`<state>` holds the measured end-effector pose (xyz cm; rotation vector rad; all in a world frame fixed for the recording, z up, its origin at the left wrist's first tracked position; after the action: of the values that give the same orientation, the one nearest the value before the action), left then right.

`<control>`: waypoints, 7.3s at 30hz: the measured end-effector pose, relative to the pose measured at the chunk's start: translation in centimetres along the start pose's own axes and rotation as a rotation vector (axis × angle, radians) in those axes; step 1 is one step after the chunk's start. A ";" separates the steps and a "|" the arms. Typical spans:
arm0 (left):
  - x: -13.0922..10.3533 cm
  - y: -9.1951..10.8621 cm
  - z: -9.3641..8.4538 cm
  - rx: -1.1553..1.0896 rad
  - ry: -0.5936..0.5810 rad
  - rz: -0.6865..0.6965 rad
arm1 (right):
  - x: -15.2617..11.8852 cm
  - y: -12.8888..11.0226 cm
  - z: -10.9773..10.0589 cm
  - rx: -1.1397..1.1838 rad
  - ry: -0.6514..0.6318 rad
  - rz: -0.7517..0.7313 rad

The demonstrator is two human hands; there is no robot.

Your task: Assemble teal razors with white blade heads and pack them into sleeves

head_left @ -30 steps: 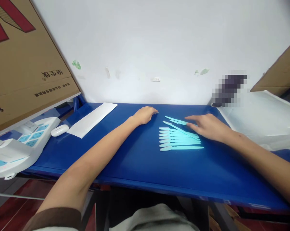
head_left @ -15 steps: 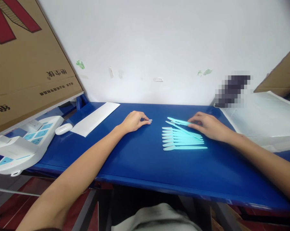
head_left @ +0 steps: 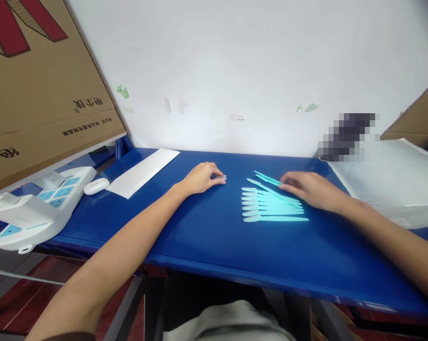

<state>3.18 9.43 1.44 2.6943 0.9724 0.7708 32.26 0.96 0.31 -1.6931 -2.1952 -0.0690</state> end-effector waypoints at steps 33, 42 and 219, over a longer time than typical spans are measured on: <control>-0.1 0.3 -0.3 0.033 -0.034 0.079 | -0.2 -0.1 -0.2 -0.108 0.048 0.014; -0.1 -0.1 -0.1 0.149 -0.051 0.092 | 0.2 0.4 -0.4 0.045 0.041 0.070; -0.3 -1.1 -4.6 -1.016 0.558 -0.476 | -1.1 -4.9 -3.3 0.930 0.779 0.384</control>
<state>-0.02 10.08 4.86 1.3485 0.8956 1.4232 28.74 -2.26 3.96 -1.1912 -1.0322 0.2961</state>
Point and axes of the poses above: each hand's wrist, its own x-axis towards the middle knuckle, its own z-axis out of the palm, y = z × x, the point moved 7 cm from there along x, towards the middle knuckle, and after that the axes turned 9 degrees about y, right-handed, at the moved point
